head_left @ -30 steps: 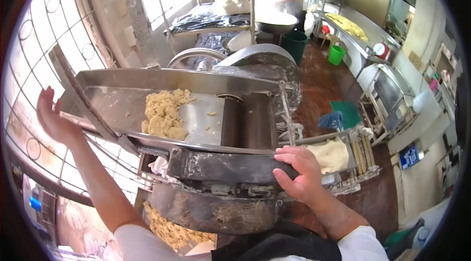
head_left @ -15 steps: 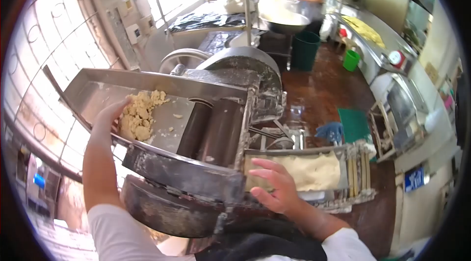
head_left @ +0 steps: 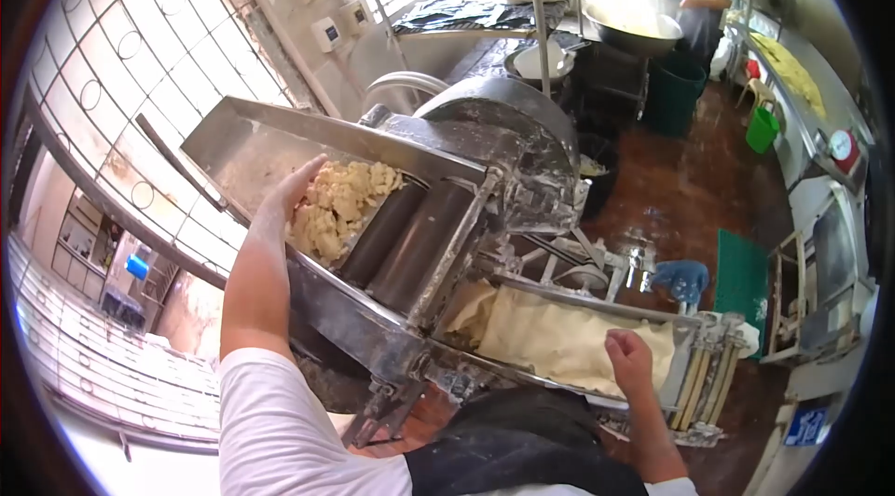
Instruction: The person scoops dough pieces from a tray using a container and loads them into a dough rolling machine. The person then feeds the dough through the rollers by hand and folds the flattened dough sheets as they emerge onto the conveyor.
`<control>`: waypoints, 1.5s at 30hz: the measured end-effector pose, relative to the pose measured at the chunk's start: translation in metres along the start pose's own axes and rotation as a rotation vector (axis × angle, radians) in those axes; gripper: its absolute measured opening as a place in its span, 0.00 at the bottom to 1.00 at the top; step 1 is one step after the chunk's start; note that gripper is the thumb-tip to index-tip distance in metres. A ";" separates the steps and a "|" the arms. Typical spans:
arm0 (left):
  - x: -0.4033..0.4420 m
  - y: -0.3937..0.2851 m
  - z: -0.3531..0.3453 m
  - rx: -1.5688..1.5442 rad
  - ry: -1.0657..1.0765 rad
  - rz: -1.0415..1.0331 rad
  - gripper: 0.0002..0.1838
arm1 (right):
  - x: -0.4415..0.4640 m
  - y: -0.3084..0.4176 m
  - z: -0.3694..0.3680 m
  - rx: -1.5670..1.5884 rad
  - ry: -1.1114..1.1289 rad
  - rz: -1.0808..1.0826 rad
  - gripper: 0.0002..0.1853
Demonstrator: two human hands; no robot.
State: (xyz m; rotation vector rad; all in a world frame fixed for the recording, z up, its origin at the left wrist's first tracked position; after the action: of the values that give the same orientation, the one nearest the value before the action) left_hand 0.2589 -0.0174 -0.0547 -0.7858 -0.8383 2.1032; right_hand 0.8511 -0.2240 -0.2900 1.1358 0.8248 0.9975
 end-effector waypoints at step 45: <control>-0.083 -0.048 -0.146 1.023 -0.347 -0.795 0.12 | 0.055 0.033 -0.354 1.139 0.832 -0.990 0.35</control>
State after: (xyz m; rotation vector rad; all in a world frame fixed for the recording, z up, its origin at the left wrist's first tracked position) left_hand 0.4312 -0.0123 -0.0845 0.4147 -0.0870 1.5949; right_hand 0.5405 -0.0510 -0.3435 0.9166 2.5113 0.0084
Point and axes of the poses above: each hand's wrist, its own x-axis towards the middle knuckle, its own z-axis out of the back of the hand, y = z × x, the point moved 2 cm from there along x, towards the middle knuckle, and after that the axes turned 11 degrees about -y, right-handed, at the moved point
